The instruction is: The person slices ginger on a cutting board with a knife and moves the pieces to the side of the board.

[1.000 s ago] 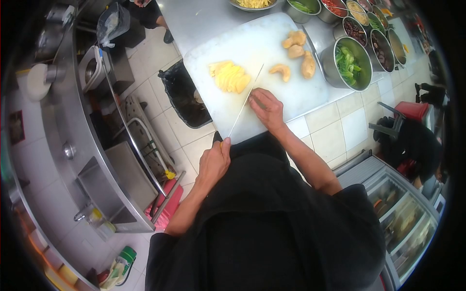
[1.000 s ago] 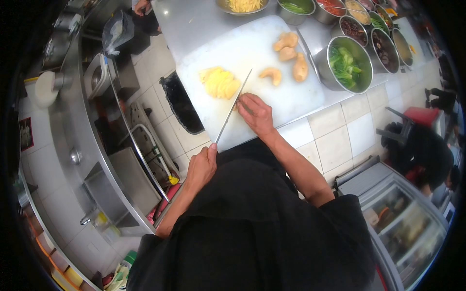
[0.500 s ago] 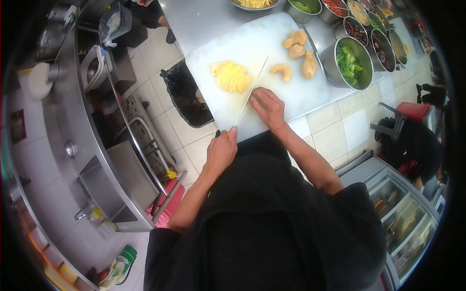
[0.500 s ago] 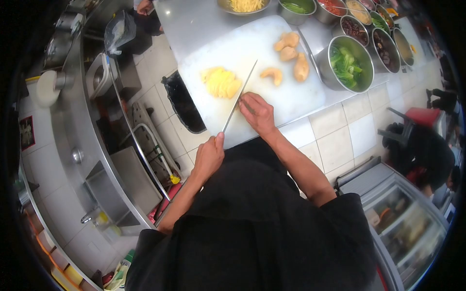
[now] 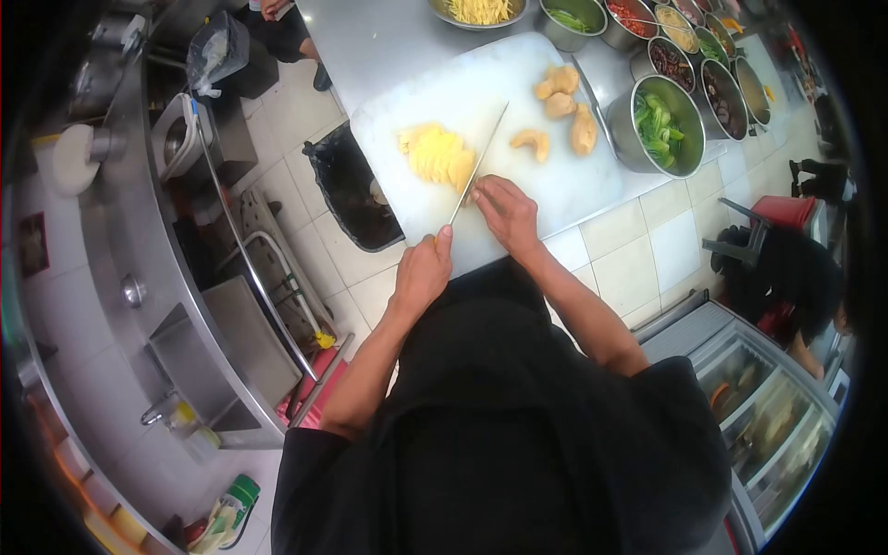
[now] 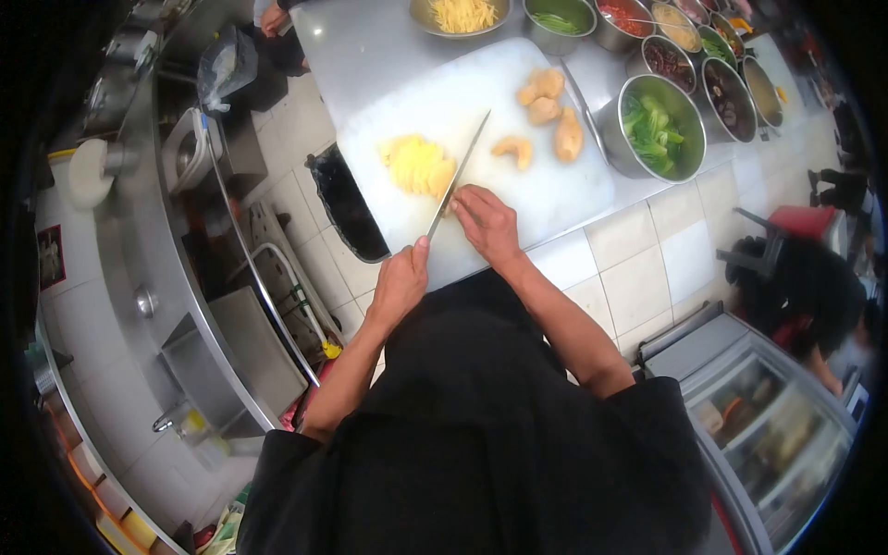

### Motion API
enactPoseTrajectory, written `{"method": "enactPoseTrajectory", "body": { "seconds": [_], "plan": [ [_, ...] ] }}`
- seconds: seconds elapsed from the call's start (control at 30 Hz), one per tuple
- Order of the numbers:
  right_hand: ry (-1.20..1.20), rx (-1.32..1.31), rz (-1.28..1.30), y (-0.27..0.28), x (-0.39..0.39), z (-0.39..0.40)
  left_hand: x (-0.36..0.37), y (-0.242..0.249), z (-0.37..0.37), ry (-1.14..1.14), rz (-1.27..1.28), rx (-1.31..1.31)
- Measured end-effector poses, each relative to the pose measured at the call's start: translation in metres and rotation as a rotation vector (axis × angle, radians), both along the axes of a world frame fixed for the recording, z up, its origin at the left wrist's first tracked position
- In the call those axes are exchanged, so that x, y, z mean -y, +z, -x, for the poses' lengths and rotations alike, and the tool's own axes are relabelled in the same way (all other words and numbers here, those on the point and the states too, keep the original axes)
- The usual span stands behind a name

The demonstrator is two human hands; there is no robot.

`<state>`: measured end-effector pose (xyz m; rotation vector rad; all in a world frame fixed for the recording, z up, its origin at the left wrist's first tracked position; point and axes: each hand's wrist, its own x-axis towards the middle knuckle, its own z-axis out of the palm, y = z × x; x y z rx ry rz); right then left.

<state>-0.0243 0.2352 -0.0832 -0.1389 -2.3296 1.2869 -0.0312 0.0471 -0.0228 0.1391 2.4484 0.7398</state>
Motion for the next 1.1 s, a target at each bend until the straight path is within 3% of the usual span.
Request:
{"method": "enactPoseTrajectory", "body": {
  "seconds": [0.5,1.1],
  "plan": [
    [-0.051,0.002,0.054,-0.008,0.003,-0.003,0.018,0.026,-0.02,0.035,-0.008,0.043],
    [0.024,0.043,0.028,0.0,0.0,-0.004,0.018,0.017,-0.023,-0.013,0.047,0.045]
  ]
}}
